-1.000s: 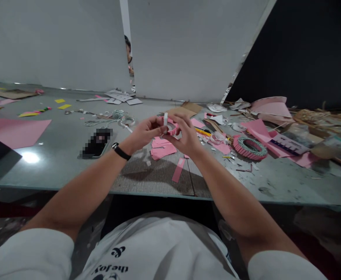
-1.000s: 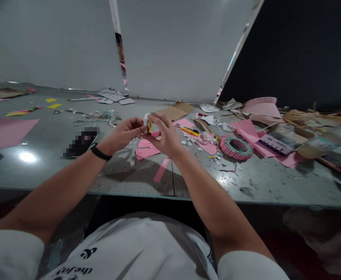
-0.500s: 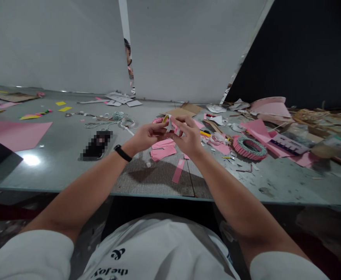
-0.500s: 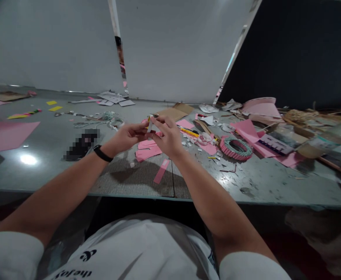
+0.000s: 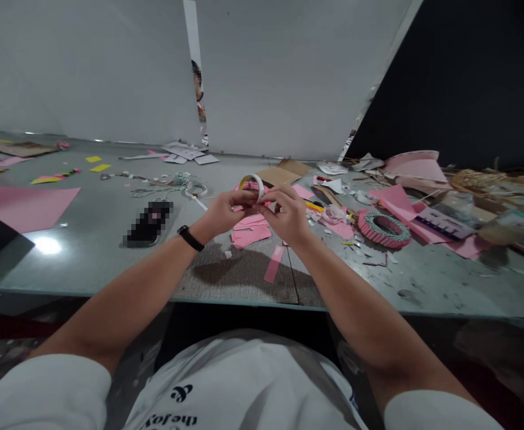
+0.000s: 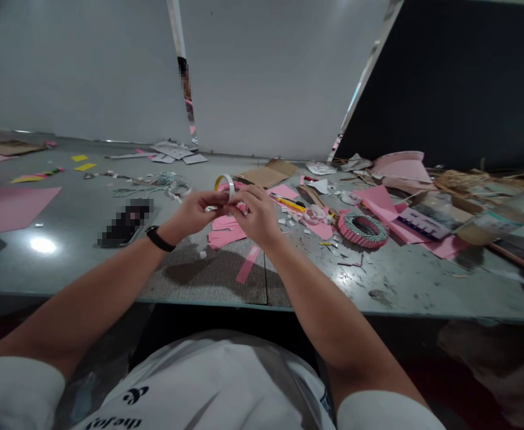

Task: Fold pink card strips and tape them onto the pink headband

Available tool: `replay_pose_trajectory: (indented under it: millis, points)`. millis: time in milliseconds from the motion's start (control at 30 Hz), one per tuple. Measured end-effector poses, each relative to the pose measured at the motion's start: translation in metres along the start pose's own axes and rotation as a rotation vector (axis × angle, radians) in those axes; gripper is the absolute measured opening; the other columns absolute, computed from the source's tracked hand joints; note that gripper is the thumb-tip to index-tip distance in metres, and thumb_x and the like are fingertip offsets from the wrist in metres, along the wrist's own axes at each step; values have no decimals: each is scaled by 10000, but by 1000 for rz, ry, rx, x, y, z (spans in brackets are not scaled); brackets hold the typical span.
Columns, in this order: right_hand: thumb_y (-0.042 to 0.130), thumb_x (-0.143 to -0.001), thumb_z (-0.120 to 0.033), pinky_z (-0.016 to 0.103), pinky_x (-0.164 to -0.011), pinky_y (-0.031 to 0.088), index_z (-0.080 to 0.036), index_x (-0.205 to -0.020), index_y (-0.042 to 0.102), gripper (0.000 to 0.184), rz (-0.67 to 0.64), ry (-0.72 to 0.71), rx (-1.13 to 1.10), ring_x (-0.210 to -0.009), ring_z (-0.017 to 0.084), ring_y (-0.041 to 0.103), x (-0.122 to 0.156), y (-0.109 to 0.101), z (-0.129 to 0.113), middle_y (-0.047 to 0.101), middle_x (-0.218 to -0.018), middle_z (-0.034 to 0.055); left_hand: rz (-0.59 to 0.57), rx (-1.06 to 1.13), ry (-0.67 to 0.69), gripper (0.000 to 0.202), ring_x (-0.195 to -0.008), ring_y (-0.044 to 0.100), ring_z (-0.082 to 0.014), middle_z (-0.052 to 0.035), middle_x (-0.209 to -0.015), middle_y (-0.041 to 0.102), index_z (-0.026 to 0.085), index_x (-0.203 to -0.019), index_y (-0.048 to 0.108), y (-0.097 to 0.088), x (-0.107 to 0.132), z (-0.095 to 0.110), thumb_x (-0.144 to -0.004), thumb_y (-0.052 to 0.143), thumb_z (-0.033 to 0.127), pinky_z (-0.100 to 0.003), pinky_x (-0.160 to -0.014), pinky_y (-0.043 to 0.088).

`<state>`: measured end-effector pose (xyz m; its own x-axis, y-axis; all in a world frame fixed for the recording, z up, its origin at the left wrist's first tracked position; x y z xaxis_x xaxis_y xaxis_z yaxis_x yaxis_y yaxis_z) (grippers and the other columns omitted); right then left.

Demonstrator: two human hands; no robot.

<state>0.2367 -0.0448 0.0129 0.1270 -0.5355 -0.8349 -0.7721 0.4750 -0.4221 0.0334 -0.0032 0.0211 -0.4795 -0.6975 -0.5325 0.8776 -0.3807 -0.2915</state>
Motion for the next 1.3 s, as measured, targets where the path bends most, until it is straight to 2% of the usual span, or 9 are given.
replay_pose_trajectory:
  millis: [133,367,500,600,733,867,1033,1133,1300]
  points:
    - [807,-986,-597,359,-698,589,-274,-1173,692,390,24,133,-136,-1010,257,685,1,0,-3,723,-1161,106,-93,-140,100,252,-954,773,-220,-100,-1022,869,184,-995,834,-4,3,6,-906,839,420,-348,-905,615]
    - [732,-1020,-711,375,-762,642,-245,-1503,603,683,-37,121,-278,-1188,292,699,3,-6,-11,700,-1326,161,-236,-459,170,71,-829,701,-194,-57,-905,803,196,-905,763,-6,5,5,-855,713,199,-309,-813,531]
    - [712,-1037,-742,356,-716,649,-247,-1421,694,627,-36,5,-194,-1092,271,720,1,-9,-13,728,-1274,158,-281,-611,257,106,-827,688,-202,-73,-922,769,196,-857,743,-6,4,4,-829,655,144,-328,-803,506]
    - [705,-1046,-749,335,-667,650,-260,-1355,744,580,-17,-72,-124,-1023,249,732,0,-7,-10,741,-1266,153,-268,-677,319,115,-865,698,-232,-75,-918,753,200,-944,774,-7,4,0,-860,696,188,-348,-799,520]
    - [759,-1077,-611,316,-619,640,-271,-1345,747,433,83,-227,-151,-867,201,743,0,-3,-5,774,-1222,123,-238,-531,569,196,-1081,759,-294,-112,-1088,815,212,-1101,773,-8,2,-1,-975,800,359,-452,-981,614]
    - [797,-1075,-523,340,-639,659,-296,-1338,757,350,106,-288,-120,-936,239,780,0,-2,-3,800,-1206,119,-149,-437,734,164,-1122,792,-272,-135,-1148,836,218,-1132,762,-7,0,-2,-1044,796,352,-496,-1094,623]
    - [832,-1063,-417,453,-801,694,-315,-1251,771,222,174,-398,-40,-902,257,790,-3,-4,-8,834,-1091,80,-101,-494,714,104,-1104,813,-256,-134,-1152,846,215,-1011,751,-9,0,-8,-1055,751,309,-455,-1027,659]
    - [861,-1043,-370,447,-792,676,-314,-1190,763,185,209,-436,-73,-816,236,768,-4,-6,-14,838,-1032,58,-87,-540,686,78,-1051,821,-242,-121,-1100,851,206,-1020,755,-11,2,-9,-1059,690,221,-416,-977,666]
    - [864,-1030,-473,374,-682,620,-298,-1053,723,225,165,-251,-164,-712,194,702,-1,-4,-18,774,-881,16,-108,-613,640,156,-1059,820,-225,-109,-1112,857,205,-1080,794,-12,2,-9,-1043,657,141,-368,-962,658]
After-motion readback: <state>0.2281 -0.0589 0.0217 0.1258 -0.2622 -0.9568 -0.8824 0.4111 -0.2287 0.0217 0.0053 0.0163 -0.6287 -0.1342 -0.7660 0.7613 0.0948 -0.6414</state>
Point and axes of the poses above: each hand's wrist, its own x-axis away from the middle knuckle, its own y-axis out of the palm, z = x × y, the point moved 1 cm from there along -x, towards the middle knuckle
